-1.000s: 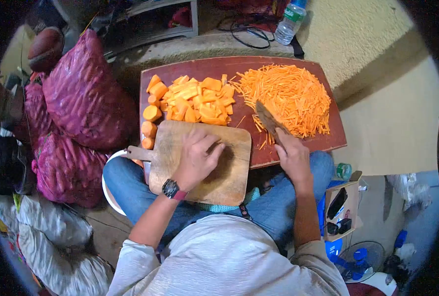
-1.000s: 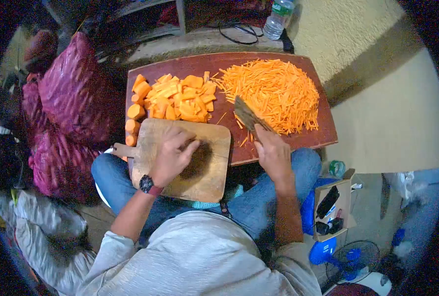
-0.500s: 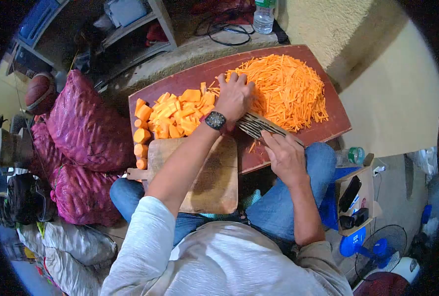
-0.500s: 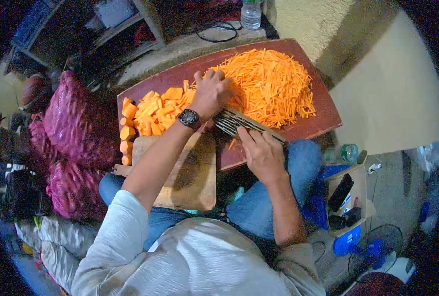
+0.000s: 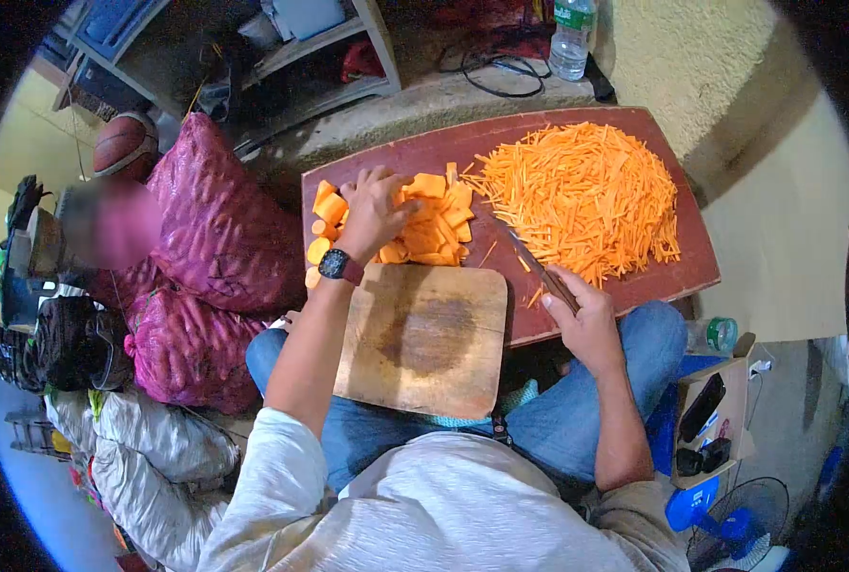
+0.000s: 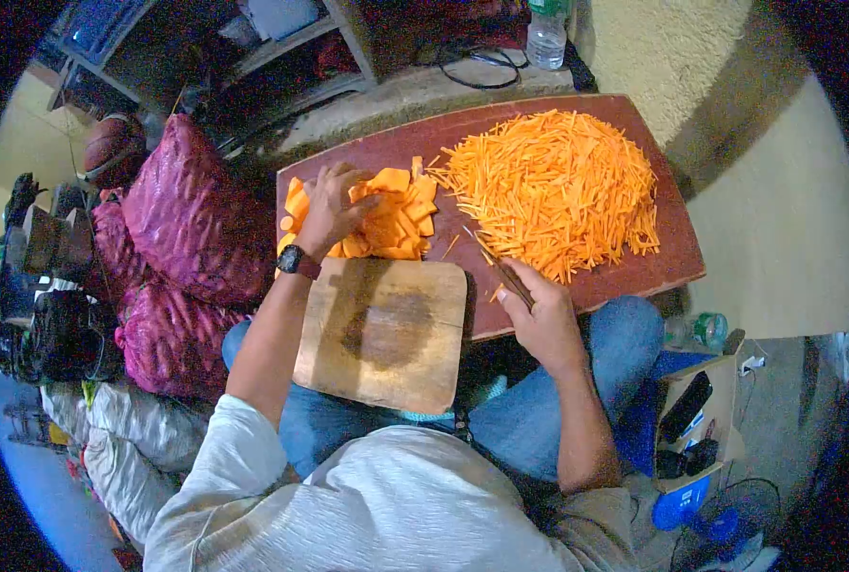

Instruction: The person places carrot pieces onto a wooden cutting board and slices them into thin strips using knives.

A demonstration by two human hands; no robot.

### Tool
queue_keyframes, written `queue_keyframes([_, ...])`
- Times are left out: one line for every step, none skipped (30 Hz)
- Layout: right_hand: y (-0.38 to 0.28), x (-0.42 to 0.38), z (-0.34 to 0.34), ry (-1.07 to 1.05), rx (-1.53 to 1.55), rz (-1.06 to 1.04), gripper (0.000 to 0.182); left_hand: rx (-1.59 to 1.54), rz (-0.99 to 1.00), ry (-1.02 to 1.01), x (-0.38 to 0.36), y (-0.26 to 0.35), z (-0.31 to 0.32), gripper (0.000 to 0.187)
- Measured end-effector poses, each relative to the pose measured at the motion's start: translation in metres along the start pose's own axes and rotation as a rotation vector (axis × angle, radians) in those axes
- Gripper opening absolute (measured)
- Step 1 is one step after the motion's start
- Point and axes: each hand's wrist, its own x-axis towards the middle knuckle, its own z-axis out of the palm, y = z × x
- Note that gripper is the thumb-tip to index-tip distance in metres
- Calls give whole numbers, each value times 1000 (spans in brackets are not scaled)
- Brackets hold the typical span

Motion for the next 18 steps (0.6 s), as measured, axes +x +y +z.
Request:
queue_keyframes([1, 0, 1, -6, 2, 0, 41, 29, 15, -26, 4, -1, 0, 49])
queue_keyframes([3, 1, 3, -13, 4, 1, 41, 28, 13, -22, 10, -1, 3, 49])
queue_keyframes([5, 1, 5, -15, 1, -1, 41, 53, 7, -55, 16, -2, 10, 48])
queue_keyframes([8, 3, 7, -8, -13, -25, 41, 78, 3, -88, 22, -1, 16, 47])
queue_keyframes([9, 4, 6, 0, -27, -50, 41, 77, 4, -83, 28, 1, 22, 47])
queue_keyframes([8, 5, 5, 3, -31, -54, 41, 129, -28, -122, 33, 3, 29, 47])
queue_keyframes([6, 5, 5, -10, -23, -4, 41, 182, -61, -160, 40, 5, 34, 49])
queue_keyframes([4, 6, 5, -24, -14, 47, 40, 180, -60, -155, 49, 4, 37, 49])
queue_keyframes([3, 7, 4, -23, -16, 45, 40, 204, -78, -256, 58, 4, 38, 52])
queue_keyframes([3, 7, 4, -22, -8, 48, 40, 229, -97, -357, 63, 4, 39, 56])
queue_keyframes([3, 7, 4, -23, 1, 52, 39, 228, -98, -357, 65, 5, 41, 56])
queue_keyframes([2, 7, 3, -26, 1, 51, 39, 230, -122, -372, 68, 9, 40, 54])
queue_keyframes([1, 7, 3, -33, -4, 60, 39, 233, -147, -386, 69, 12, 38, 53])
queue_keyframes([0, 8, 3, -41, -9, 69, 38, 234, -150, -384, 71, 13, 39, 53])
queue_keyframes([1, 8, 4, -44, -10, 67, 38, 224, -149, -368, 71, 11, 42, 54])
queue_keyframes([3, 9, 5, -30, -13, 24, 38, 213, -148, -350, 72, 9, 45, 56])
queue_keyframes([6, 9, 5, -17, -17, -20, 38, 212, -152, -346, 70, 7, 48, 56])
queue_keyframes([7, 10, 6, -20, -18, -25, 38, 198, -129, -307, 66, 10, 47, 54])
